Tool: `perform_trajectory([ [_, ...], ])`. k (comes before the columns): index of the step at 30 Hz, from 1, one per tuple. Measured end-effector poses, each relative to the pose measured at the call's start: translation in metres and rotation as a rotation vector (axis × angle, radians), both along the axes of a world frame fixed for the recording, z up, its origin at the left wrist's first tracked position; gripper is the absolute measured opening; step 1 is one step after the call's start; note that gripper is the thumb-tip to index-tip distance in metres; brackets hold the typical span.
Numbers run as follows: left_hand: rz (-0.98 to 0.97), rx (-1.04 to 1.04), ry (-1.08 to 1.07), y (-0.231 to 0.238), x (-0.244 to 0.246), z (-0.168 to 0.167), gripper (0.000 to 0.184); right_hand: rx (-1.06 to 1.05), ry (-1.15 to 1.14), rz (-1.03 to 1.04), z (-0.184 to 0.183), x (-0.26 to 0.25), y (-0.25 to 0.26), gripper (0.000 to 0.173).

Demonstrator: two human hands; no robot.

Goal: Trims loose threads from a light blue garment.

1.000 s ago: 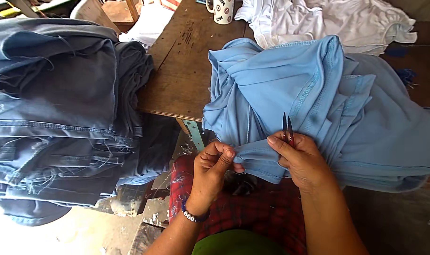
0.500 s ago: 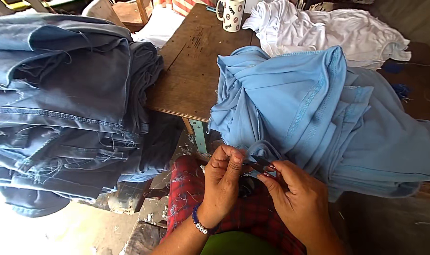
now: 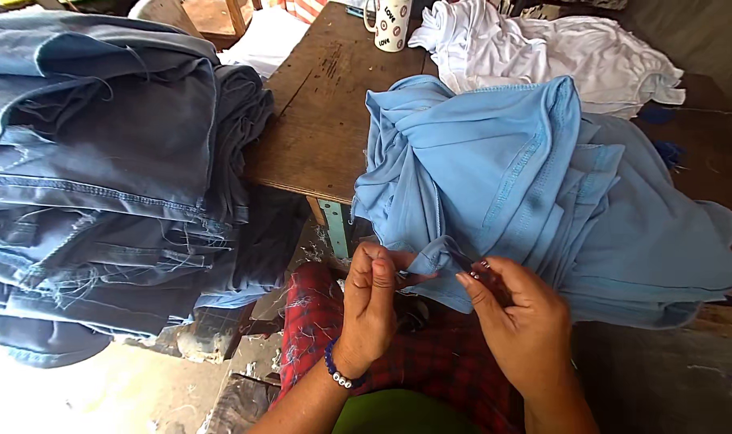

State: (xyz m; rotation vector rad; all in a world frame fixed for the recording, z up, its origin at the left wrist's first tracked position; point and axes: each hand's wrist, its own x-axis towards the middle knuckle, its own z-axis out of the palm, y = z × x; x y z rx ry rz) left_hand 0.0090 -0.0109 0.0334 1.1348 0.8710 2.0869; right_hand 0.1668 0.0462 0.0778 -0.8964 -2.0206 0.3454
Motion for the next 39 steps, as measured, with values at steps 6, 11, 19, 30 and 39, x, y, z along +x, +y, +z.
perform_trajectory([
  [6, 0.053, -0.017, -0.104, -0.016, -0.014, 0.002, 0.022, -0.426, 0.338, 0.311, -0.017, -0.017, 0.037, 0.027],
  [11, 0.727, -0.332, 0.147, -0.033, -0.065, -0.032, 0.041, -0.581, 0.52, 0.38, -0.02, -0.015, 0.044, 0.012],
  [19, 0.75, -0.142, 0.987, 0.0, -0.043, -0.008, 0.01, -0.276, 0.424, 0.457, -0.02, -0.004, 0.035, 0.006],
  [30, 0.003, 0.202, 0.538, 0.052, -0.02, 0.103, 0.017, -0.494, 0.541, 0.64, 0.025, -0.003, 0.025, 0.056],
  [39, 0.343, -0.163, 0.385, 0.023, -0.028, 0.016, 0.018, -0.689, 0.903, 0.507, 0.018, 0.003, 0.101, 0.042],
])
